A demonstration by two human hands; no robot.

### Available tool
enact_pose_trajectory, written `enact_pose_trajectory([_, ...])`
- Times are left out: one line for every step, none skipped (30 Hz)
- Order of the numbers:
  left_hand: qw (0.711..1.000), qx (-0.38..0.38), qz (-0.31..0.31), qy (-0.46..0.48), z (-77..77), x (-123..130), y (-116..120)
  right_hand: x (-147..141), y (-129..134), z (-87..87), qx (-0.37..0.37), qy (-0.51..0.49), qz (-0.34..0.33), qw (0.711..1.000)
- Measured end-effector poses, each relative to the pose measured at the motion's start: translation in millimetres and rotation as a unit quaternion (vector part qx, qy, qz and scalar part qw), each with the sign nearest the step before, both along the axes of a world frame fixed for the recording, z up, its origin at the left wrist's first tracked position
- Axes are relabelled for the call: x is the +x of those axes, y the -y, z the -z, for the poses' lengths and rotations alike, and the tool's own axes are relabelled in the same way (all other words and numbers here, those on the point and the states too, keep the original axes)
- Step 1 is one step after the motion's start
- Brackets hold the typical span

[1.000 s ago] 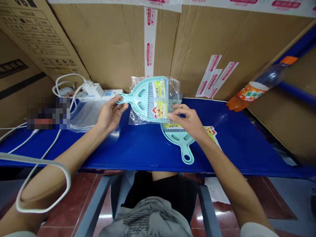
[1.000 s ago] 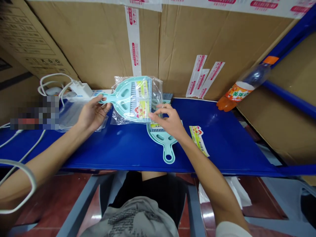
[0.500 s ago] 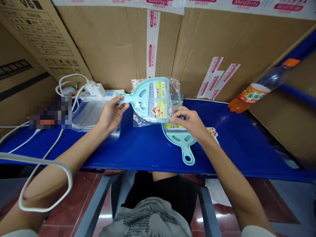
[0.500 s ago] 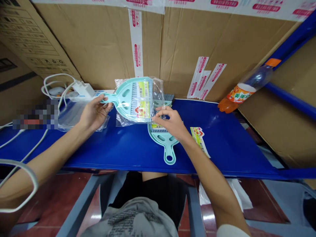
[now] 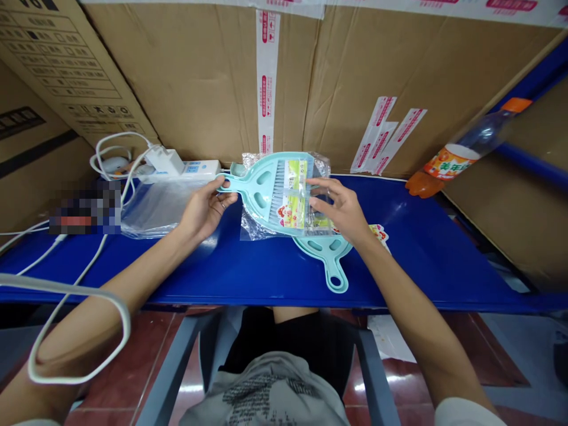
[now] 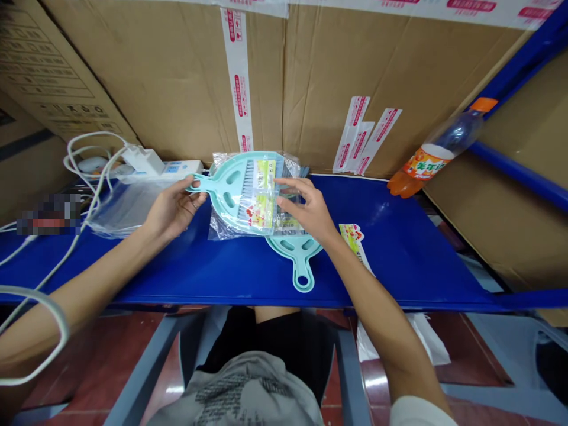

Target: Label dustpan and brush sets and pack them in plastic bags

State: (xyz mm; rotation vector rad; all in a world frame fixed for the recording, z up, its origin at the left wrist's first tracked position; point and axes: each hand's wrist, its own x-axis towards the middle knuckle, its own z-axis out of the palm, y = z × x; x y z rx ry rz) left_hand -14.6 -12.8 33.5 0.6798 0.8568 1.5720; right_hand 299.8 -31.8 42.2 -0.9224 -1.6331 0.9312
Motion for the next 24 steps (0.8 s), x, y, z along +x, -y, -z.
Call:
enact_pose_trajectory([1.0, 0.002, 0.005, 0.0, 1.1, 1, 0, 1, -1, 1.4, 0.006, 0.015, -0.001, 1.0])
enact_pose_trajectory([1.0, 0.003, 0.008, 0.0, 2.0, 1, 1, 2, -2, 2.6, 0.009, 0.029, 0.0, 1.0])
enact_pose_trajectory([1.0, 0.003, 0.011, 0.001, 2.6, 2, 1, 2, -2, 3.6, 0.01, 0.041, 0.003, 0.999])
enact_pose_trajectory([1.0, 0.003, 0.012, 0.001, 2.9, 2, 1, 3, -3, 4.4, 0.009, 0.051, 0.006, 0.999])
enact_pose_trajectory([1.0, 0.004, 0.013, 0.001, 3.1, 2, 1, 4, -3, 5.1, 0.008, 0.057, 0.008, 0.998])
enact_pose_trajectory([1.0, 0.004, 0.013, 0.001, 2.9, 1, 1, 4, -4, 5.8, 0.008, 0.059, 0.009, 0.998])
enact_pose_trajectory([1.0, 0.003, 0.013, 0.001, 2.7, 1, 1, 4, -4, 6.6, 0.009, 0.058, 0.008, 0.998])
enact_pose_trajectory([1.0, 0.002, 0.012, -0.001, 2.2, 1, 1, 4, -5, 7.4, 0.01, 0.054, 0.006, 0.998])
enact_pose_trajectory([1.0, 0.0, 0.011, -0.003, 1.7, 0, 1, 3, -5, 8.3, 0.011, 0.052, 0.002, 0.999])
enact_pose_trajectory([1.0, -0.003, 0.011, -0.006, 1.2, 0, 2, 2, -5, 9.3, 0.012, 0.053, 0.0, 0.999])
enact_pose_trajectory([1.0, -0.004, 0.012, -0.009, 0.7, 0, 2, 1, -5, 10.5, 0.014, 0.056, -0.002, 0.998])
enact_pose_trajectory([1.0, -0.004, 0.012, -0.012, 0.2, 1, 3, 0, -5, 11.7, 0.016, 0.063, -0.002, 0.998])
enact_pose_trajectory([1.0, -0.004, 0.013, -0.015, -0.2, 1, 4, -1, -5, 13.0, 0.02, 0.069, -0.003, 0.997])
enact_pose_trajectory([1.0, -0.004, 0.014, -0.017, -0.4, 2, 5, -3, -5, 14.4, 0.021, 0.075, -0.005, 0.997])
enact_pose_trajectory([1.0, -0.004, 0.017, -0.018, -0.6, 3, 6, -4, -5, 15.9, 0.021, 0.078, -0.009, 0.997])
enact_pose_trajectory([1.0, -0.004, 0.02, -0.02, -0.8, 5, 7, -5, -5, 17.3, 0.019, 0.078, -0.015, 0.997])
enact_pose_trajectory([0.999, -0.004, 0.024, -0.022, -0.9, 6, 8, -5, -5, 18.5, 0.017, 0.075, -0.023, 0.997])
enact_pose_trajectory([0.999, -0.005, 0.026, -0.025, -1.1, 8, 9, -5, -6, 19.2, 0.016, 0.073, -0.031, 0.997])
enact_pose_trajectory([0.999, -0.006, 0.028, -0.027, -1.3, 9, 10, -5, -6, 19.3, 0.016, 0.071, -0.041, 0.996])
enact_pose_trajectory([0.999, -0.007, 0.028, -0.028, -1.6, 9, 10, -4, -6, 18.6, 0.016, 0.07, -0.05, 0.996])
enact_pose_trajectory([0.999, -0.01, 0.026, -0.028, -1.9, 9, 10, -3, -6, 17.2, 0.017, 0.071, -0.057, 0.996])
enact_pose_trajectory([0.999, -0.012, 0.024, -0.028, -2.2, 9, 9, -2, -6, 15.2, 0.017, 0.073, -0.06, 0.995])
enact_pose_trajectory([0.999, -0.014, 0.023, -0.028, -2.5, 9, 9, -1, -5, 12.8, 0.018, 0.074, -0.055, 0.996])
enact_pose_trajectory([0.999, -0.013, 0.023, -0.028, -2.7, 8, 8, 0, -4, 10.5, 0.022, 0.075, -0.042, 0.996])
